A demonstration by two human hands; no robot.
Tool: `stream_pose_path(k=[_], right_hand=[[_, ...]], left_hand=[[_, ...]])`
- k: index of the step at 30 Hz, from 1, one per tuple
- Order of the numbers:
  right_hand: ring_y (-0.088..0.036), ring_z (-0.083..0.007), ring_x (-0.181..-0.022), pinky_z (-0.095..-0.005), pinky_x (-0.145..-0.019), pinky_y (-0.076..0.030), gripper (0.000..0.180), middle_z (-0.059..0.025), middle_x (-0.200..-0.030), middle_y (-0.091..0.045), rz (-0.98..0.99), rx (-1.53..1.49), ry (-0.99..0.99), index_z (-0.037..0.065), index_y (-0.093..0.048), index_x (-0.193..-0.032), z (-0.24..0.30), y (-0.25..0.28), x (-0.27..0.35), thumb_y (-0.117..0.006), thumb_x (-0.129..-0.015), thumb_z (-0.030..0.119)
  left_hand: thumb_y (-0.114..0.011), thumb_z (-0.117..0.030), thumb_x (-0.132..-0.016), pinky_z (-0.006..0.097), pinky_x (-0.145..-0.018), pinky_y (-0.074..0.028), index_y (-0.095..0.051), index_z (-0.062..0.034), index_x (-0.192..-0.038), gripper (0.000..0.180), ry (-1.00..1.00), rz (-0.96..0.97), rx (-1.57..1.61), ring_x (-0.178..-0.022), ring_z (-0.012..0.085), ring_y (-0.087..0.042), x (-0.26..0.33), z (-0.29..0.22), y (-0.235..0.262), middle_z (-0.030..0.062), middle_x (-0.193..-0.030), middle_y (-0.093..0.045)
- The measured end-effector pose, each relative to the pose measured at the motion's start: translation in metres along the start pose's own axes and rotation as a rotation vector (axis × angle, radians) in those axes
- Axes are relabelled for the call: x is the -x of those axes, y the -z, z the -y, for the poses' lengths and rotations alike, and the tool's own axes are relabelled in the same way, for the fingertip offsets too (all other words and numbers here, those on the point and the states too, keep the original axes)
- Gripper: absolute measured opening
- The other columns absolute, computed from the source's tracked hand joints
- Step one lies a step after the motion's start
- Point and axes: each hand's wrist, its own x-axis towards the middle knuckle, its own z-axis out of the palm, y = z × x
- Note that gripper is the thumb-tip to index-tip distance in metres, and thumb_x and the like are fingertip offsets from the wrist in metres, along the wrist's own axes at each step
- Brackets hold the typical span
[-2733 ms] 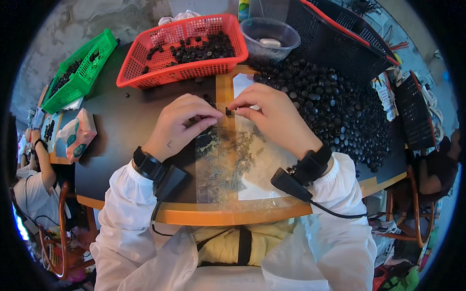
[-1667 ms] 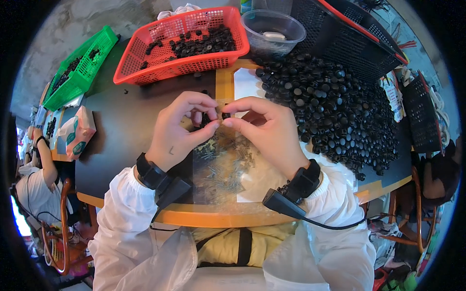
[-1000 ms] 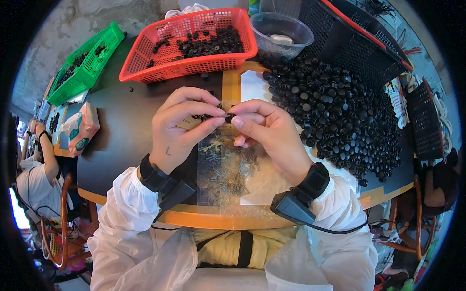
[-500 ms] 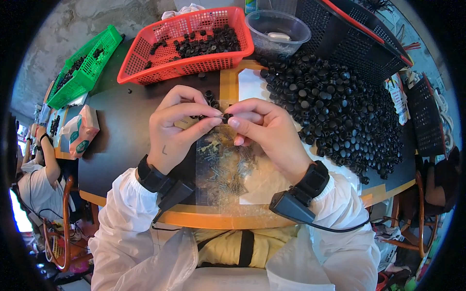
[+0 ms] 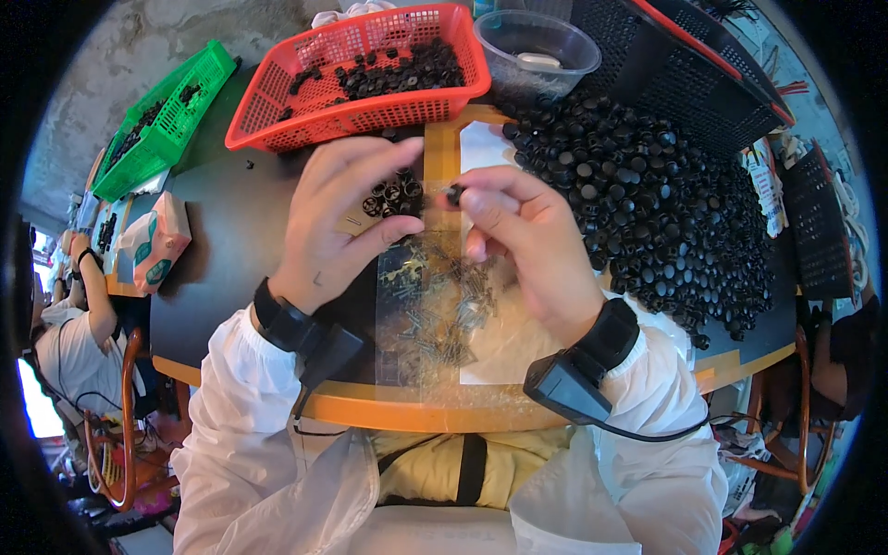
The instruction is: Assembling and inspecting small black plastic shoe components.
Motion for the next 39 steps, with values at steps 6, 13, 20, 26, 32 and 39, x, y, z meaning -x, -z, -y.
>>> stream_pose_path(k=[6,13,20,26,32,39], right_hand=[[-0.055,-0.0049,-0.068,-0.0193,-0.063,-0.046,0.021,-0.0059,-0.105,-0.069,-0.066,-0.006,0.073,0.007,-0.062,-0.114,0.002,0.009,-0.005,-0.065,-0.096,0.019],[-0.056,-0.0059,-0.068,-0.0198,-0.064,-0.046,0.021,-0.0066,-0.104,-0.070,-0.022,0.040,0.029,0.004,-0.062,-0.113,0.002,0.005,-0.002,-0.065,-0.095,0.016],[-0.059,-0.0052,-0.075,-0.0199,-0.066,-0.047,0.022,-0.0049,-0.102,-0.070,0.001,0.118,0.024,0.004,-0.062,-0.114,-0.002,0.004,-0.001,-0.067,-0.093,0.009],[-0.061,-0.0048,-0.086,-0.0197,-0.073,-0.049,0.028,-0.0013,-0.104,-0.069,0.012,0.273,0.013,0.004,-0.064,-0.114,-0.005,0.002,0.000,-0.072,-0.088,0.004],[-0.063,-0.0072,-0.089,-0.0215,-0.075,-0.052,0.023,-0.0020,-0.104,-0.069,-0.008,0.493,0.116,0.003,-0.067,-0.109,-0.002,-0.008,0.002,-0.073,-0.086,0.004],[-0.064,-0.0079,-0.091,-0.0225,-0.075,-0.053,0.022,-0.0027,-0.103,-0.069,-0.033,0.505,0.202,0.003,-0.068,-0.105,-0.007,-0.010,0.005,-0.074,-0.084,0.001]], left_hand=[[-0.087,-0.030,-0.060,0.037,-0.075,-0.045,-0.070,-0.0136,-0.086,0.035,-0.039,0.318,-0.308,-0.084,0.0254,-0.053,0.002,0.022,0.025,0.0026,-0.085,-0.051],[-0.086,-0.028,-0.062,0.035,-0.073,-0.045,-0.071,-0.0140,-0.082,0.028,-0.061,0.330,-0.322,-0.081,0.0224,-0.053,0.005,0.022,0.019,0.0006,-0.083,-0.052],[-0.084,-0.015,-0.065,0.035,-0.078,-0.047,-0.070,-0.0108,-0.087,0.027,-0.009,0.292,-0.177,-0.086,0.0234,-0.056,0.003,0.020,0.012,0.0020,-0.089,-0.058],[-0.076,-0.002,-0.071,0.034,-0.085,-0.050,-0.066,-0.0043,-0.097,0.028,0.136,0.220,0.138,-0.093,0.0230,-0.064,0.008,0.007,-0.001,0.0069,-0.098,-0.066],[-0.076,-0.001,-0.073,0.032,-0.081,-0.052,-0.067,-0.0024,-0.101,0.030,0.190,0.165,0.267,-0.089,0.0212,-0.064,0.007,-0.002,0.000,0.0097,-0.097,-0.065],[-0.080,-0.002,-0.071,0.032,-0.080,-0.052,-0.070,-0.0028,-0.099,0.030,0.158,0.144,0.248,-0.089,0.0214,-0.064,0.007,0.001,-0.001,0.0100,-0.097,-0.065]])
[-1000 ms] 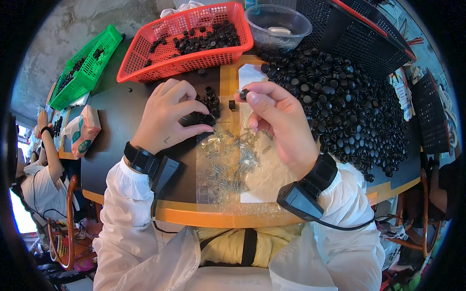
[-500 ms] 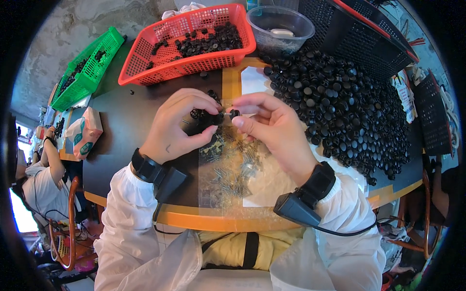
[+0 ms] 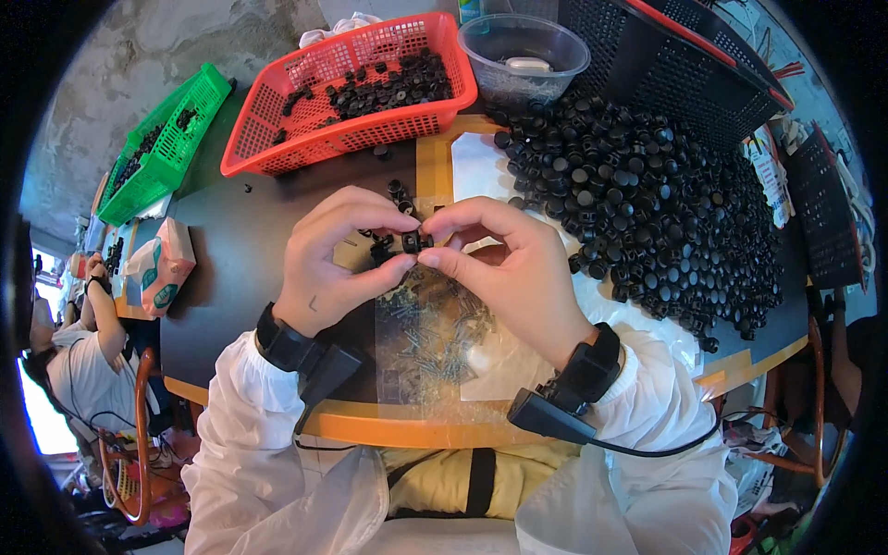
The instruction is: Assembling and inspecting small black plastic shoe components.
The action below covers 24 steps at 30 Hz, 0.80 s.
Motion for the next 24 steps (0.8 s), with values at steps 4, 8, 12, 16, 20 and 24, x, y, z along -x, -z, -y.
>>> stream_pose_path(k=[4,8,12,16,20,24], right_hand=[[-0.064,-0.0078,-0.091,-0.0225,-0.075,-0.053,0.021,-0.0023,-0.103,-0.069,-0.002,0.025,0.016,0.003,-0.067,-0.103,-0.0009,0.0008,0.0008,-0.074,-0.084,0.001],[-0.064,-0.0078,-0.090,-0.0225,-0.075,-0.054,0.020,-0.0023,-0.102,-0.069,-0.006,0.007,0.029,0.003,-0.067,-0.102,-0.0002,0.0004,0.0009,-0.074,-0.083,0.001],[-0.064,-0.0078,-0.090,-0.0225,-0.076,-0.054,0.020,-0.0025,-0.102,-0.069,-0.013,-0.008,0.033,0.002,-0.067,-0.102,0.0014,-0.0002,0.0020,-0.074,-0.083,0.000],[-0.065,-0.0081,-0.090,-0.0225,-0.076,-0.054,0.021,-0.0028,-0.103,-0.069,0.000,0.002,0.005,0.002,-0.067,-0.103,0.0044,-0.0002,0.0020,-0.074,-0.082,0.000],[-0.066,-0.0092,-0.089,-0.0231,-0.075,-0.054,0.024,-0.0034,-0.101,-0.070,-0.029,0.030,0.093,0.003,-0.068,-0.103,0.0015,-0.0007,0.0009,-0.076,-0.080,0.000],[-0.066,-0.0103,-0.087,-0.0243,-0.075,-0.055,0.024,-0.0042,-0.099,-0.070,-0.042,0.031,0.115,0.003,-0.070,-0.101,0.0034,-0.0002,0.0033,-0.077,-0.079,-0.001]], left_hand=[[-0.081,-0.002,-0.069,0.033,-0.080,-0.051,-0.070,-0.0034,-0.098,0.031,-0.037,-0.003,-0.037,-0.089,0.0228,-0.064,-0.0006,-0.0016,0.0001,0.0102,-0.097,-0.066],[-0.082,-0.001,-0.067,0.033,-0.081,-0.051,-0.070,-0.0039,-0.097,0.032,-0.049,-0.020,-0.045,-0.089,0.0240,-0.064,-0.0004,-0.0020,0.0003,0.0103,-0.096,-0.066],[-0.082,0.000,-0.066,0.034,-0.080,-0.051,-0.070,-0.0035,-0.097,0.032,-0.059,-0.020,-0.047,-0.090,0.0241,-0.064,-0.0004,-0.0009,-0.0010,0.0106,-0.096,-0.067],[-0.081,0.001,-0.066,0.034,-0.080,-0.051,-0.070,-0.0032,-0.097,0.034,-0.069,-0.016,-0.047,-0.089,0.0244,-0.064,0.0001,0.0003,-0.0007,0.0108,-0.097,-0.067],[-0.081,0.002,-0.067,0.033,-0.081,-0.051,-0.069,-0.0018,-0.099,0.034,-0.027,-0.010,-0.002,-0.091,0.0232,-0.064,0.0014,-0.0020,-0.0024,0.0117,-0.099,-0.067],[-0.080,0.003,-0.069,0.033,-0.082,-0.051,-0.067,0.0015,-0.101,0.035,0.059,-0.041,0.117,-0.094,0.0218,-0.063,0.0054,-0.0060,-0.0053,0.0142,-0.103,-0.066]])
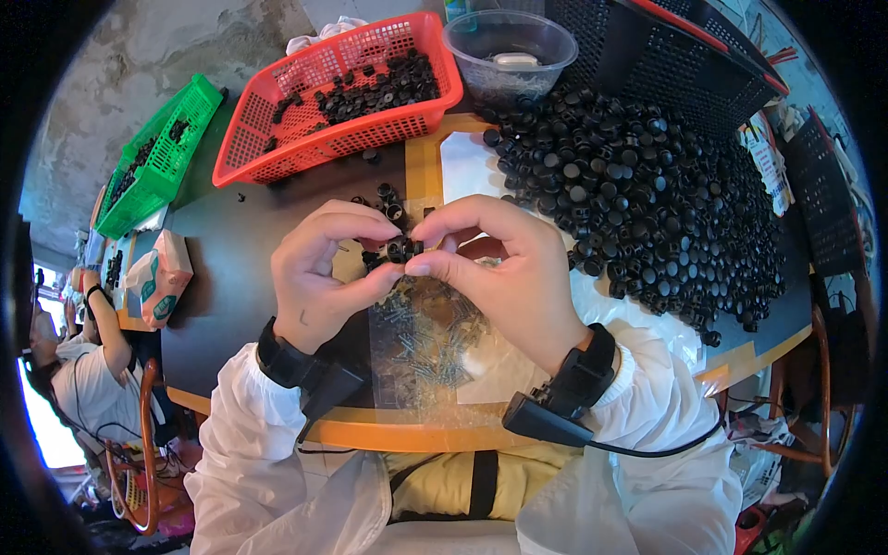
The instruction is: Assembling and inspecting small black plastic shoe components.
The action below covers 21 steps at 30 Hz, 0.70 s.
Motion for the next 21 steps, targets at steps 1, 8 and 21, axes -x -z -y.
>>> stream_pose_path(k=[1,8,21], right_hand=[[-0.067,-0.0108,-0.086,-0.0247,-0.075,-0.055,0.023,-0.0047,-0.098,-0.070,-0.011,0.017,0.035,0.002,-0.070,-0.099,0.0005,0.0004,0.0007,-0.077,-0.078,0.000],[-0.066,-0.0119,-0.087,-0.0247,-0.074,-0.055,0.021,-0.0060,-0.098,-0.069,-0.026,0.072,0.150,0.002,-0.073,-0.096,0.0031,0.0011,0.0002,-0.078,-0.077,-0.001],[-0.064,-0.0125,-0.096,-0.0230,-0.082,-0.053,0.024,-0.0082,-0.108,-0.068,-0.015,-0.079,0.034,0.004,-0.075,-0.107,0.0061,-0.0020,0.0047,-0.073,-0.083,-0.002]], left_hand=[[-0.080,0.003,-0.069,0.033,-0.082,-0.051,-0.067,0.0015,-0.101,0.035,-0.001,0.001,0.001,-0.094,0.0218,-0.063,0.0002,-0.0001,-0.0008,0.0142,-0.103,-0.066],[-0.079,0.004,-0.071,0.032,-0.080,-0.051,-0.065,0.0035,-0.102,0.034,0.030,0.011,0.080,-0.092,0.0205,-0.062,0.0021,0.0001,-0.0020,0.0157,-0.104,-0.065],[-0.081,0.000,-0.071,0.027,-0.072,-0.051,-0.070,-0.0020,-0.101,0.033,0.005,-0.113,0.077,-0.081,0.0147,-0.061,0.0032,0.0055,-0.0083,0.0092,-0.099,-0.068]])
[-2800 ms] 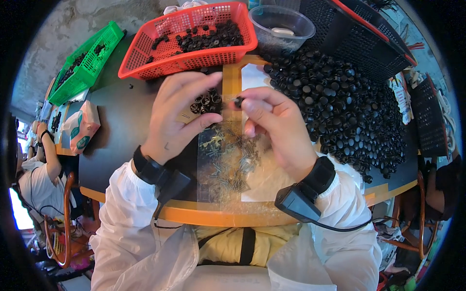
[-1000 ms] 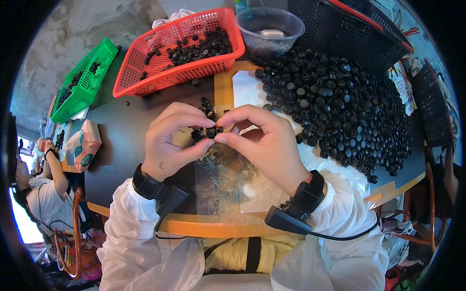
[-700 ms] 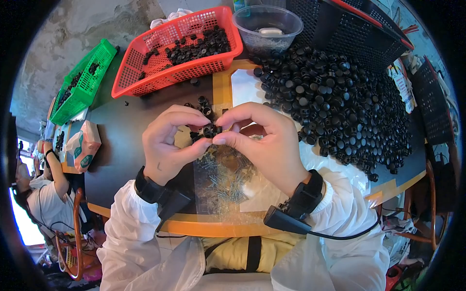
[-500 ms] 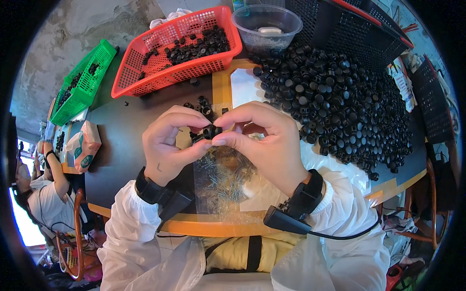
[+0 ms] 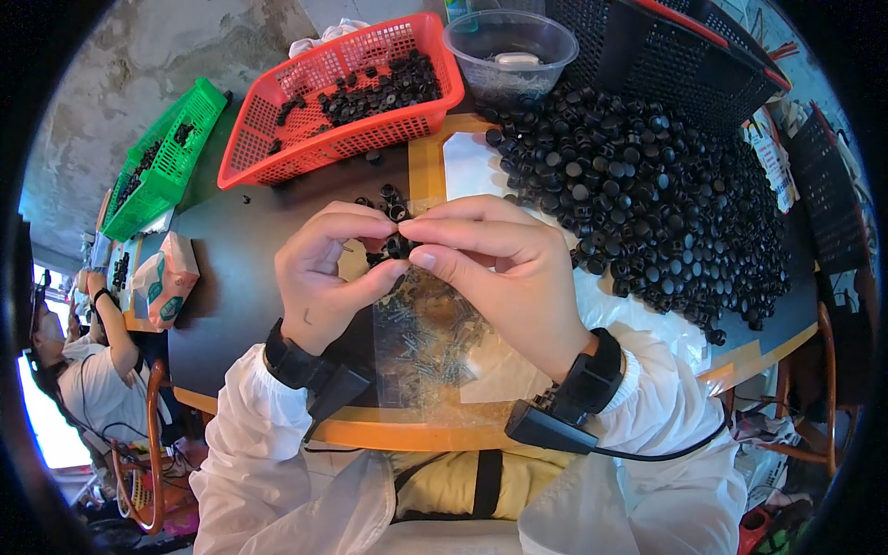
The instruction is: Assembling and inspecting small black plastic shoe components.
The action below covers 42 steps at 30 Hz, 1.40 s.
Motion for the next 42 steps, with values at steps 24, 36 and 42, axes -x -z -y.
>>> stream_pose_path(k=[24,36,42], right_hand=[[-0.060,-0.0092,-0.091,-0.0231,-0.080,-0.048,0.022,-0.0032,-0.100,-0.064,0.284,-0.376,-0.364,-0.005,-0.070,-0.109,-0.008,0.012,0.001,-0.071,-0.089,0.005],[-0.060,-0.0076,-0.088,-0.0234,-0.077,-0.050,0.026,-0.0044,-0.100,-0.068,0.252,-0.081,-0.185,-0.001,-0.071,-0.111,0.012,0.014,-0.012,-0.074,-0.086,0.009],[-0.061,-0.0060,-0.080,-0.0218,-0.071,-0.049,0.025,-0.0011,-0.093,-0.071,-0.286,0.402,0.008,0.005,-0.073,-0.111,0.050,0.104,-0.047,-0.073,-0.087,0.012]], left_hand=[[-0.086,-0.011,-0.067,0.030,-0.059,-0.047,-0.075,-0.0082,-0.094,0.029,-0.366,0.194,-0.293,-0.067,0.0190,-0.059,-0.010,-0.007,0.010,0.0022,-0.078,-0.060],[-0.084,-0.011,-0.065,0.033,-0.069,-0.050,-0.071,-0.0060,-0.107,0.045,-0.484,0.137,-0.353,-0.079,0.0239,-0.060,-0.013,-0.006,0.013,0.0062,-0.090,-0.062],[-0.068,-0.022,-0.087,0.030,-0.078,-0.046,-0.064,-0.0013,-0.116,0.036,-0.140,-0.218,-0.340,-0.089,0.0188,-0.057,-0.005,0.013,0.040,0.0083,-0.099,-0.058]])
